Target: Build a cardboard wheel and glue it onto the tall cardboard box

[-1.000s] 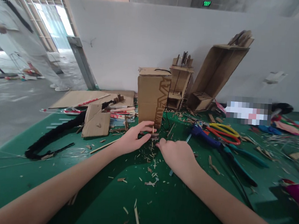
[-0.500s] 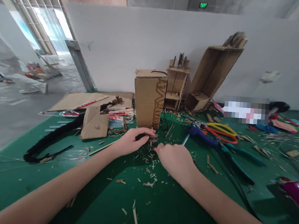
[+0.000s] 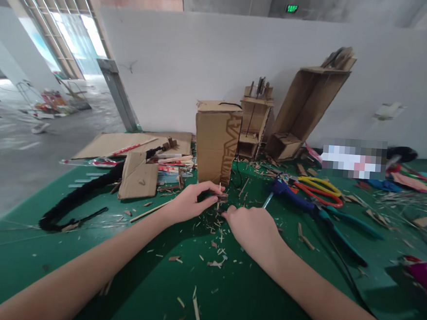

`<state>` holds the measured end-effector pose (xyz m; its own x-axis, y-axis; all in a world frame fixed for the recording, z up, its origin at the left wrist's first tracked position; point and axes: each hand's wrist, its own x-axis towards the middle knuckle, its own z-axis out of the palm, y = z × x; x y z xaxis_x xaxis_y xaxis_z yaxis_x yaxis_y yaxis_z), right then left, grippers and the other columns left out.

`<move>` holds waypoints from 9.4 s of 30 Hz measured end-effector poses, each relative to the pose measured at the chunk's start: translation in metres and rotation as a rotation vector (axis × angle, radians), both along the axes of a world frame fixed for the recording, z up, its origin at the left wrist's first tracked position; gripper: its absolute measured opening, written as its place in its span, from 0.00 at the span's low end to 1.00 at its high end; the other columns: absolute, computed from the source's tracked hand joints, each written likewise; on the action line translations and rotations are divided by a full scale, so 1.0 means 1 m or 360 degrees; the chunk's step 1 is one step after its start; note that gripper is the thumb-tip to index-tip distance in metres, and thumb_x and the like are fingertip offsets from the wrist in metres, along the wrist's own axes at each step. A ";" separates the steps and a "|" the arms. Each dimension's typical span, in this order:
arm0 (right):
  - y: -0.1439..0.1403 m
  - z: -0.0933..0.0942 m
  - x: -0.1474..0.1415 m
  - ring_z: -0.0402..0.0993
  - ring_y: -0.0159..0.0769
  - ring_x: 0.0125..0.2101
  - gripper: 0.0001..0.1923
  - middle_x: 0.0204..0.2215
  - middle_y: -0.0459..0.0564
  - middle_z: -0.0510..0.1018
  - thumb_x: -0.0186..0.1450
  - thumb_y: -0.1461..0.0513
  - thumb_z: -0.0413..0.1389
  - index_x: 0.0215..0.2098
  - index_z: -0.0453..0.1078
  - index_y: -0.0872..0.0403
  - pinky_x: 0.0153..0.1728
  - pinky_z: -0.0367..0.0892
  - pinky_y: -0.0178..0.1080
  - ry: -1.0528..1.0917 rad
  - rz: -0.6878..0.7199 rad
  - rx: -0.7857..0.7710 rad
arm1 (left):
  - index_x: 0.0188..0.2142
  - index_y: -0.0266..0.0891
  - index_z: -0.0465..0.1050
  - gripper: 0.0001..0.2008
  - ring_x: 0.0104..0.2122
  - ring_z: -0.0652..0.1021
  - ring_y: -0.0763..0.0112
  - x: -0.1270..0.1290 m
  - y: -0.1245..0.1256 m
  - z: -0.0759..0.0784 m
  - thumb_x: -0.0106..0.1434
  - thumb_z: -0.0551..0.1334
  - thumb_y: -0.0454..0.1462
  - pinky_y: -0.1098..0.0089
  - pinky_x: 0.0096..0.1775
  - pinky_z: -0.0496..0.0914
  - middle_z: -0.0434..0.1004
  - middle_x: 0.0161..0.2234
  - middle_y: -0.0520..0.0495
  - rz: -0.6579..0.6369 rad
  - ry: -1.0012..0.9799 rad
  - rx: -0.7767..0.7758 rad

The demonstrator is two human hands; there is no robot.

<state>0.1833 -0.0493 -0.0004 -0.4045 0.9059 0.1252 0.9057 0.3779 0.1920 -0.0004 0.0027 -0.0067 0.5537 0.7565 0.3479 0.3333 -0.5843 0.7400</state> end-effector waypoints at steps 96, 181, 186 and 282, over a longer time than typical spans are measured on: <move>0.001 0.005 -0.006 0.75 0.39 0.19 0.16 0.20 0.52 0.77 0.67 0.65 0.47 0.27 0.73 0.57 0.17 0.55 0.34 -0.0007 0.0064 -0.0138 | 0.38 0.42 0.67 0.07 0.43 0.76 0.65 0.001 -0.002 0.004 0.61 0.59 0.40 0.62 0.47 0.69 0.76 0.42 0.47 0.0136 0.0146 0.0016; -0.008 0.015 -0.004 0.75 0.39 0.18 0.20 0.19 0.55 0.77 0.69 0.63 0.46 0.26 0.76 0.58 0.16 0.57 0.34 0.0025 -0.0015 -0.0273 | 0.47 0.39 0.74 0.18 0.51 0.74 0.66 0.001 -0.003 0.007 0.58 0.56 0.31 0.62 0.56 0.65 0.76 0.49 0.46 0.0031 0.0197 0.0128; -0.006 0.016 0.002 0.76 0.39 0.21 0.19 0.20 0.55 0.78 0.69 0.61 0.47 0.27 0.76 0.58 0.19 0.58 0.34 0.0018 0.0061 -0.0174 | 0.47 0.39 0.73 0.16 0.51 0.74 0.65 0.000 -0.003 0.007 0.59 0.58 0.34 0.62 0.54 0.67 0.76 0.49 0.45 0.0034 0.0168 0.0131; 0.008 -0.008 0.002 0.73 0.34 0.19 0.16 0.19 0.53 0.76 0.69 0.61 0.46 0.33 0.72 0.60 0.21 0.55 0.33 0.0066 0.0077 -0.0003 | 0.39 0.39 0.67 0.08 0.50 0.74 0.64 -0.003 0.004 -0.005 0.60 0.61 0.37 0.60 0.52 0.67 0.75 0.47 0.42 -0.0069 -0.0080 -0.0201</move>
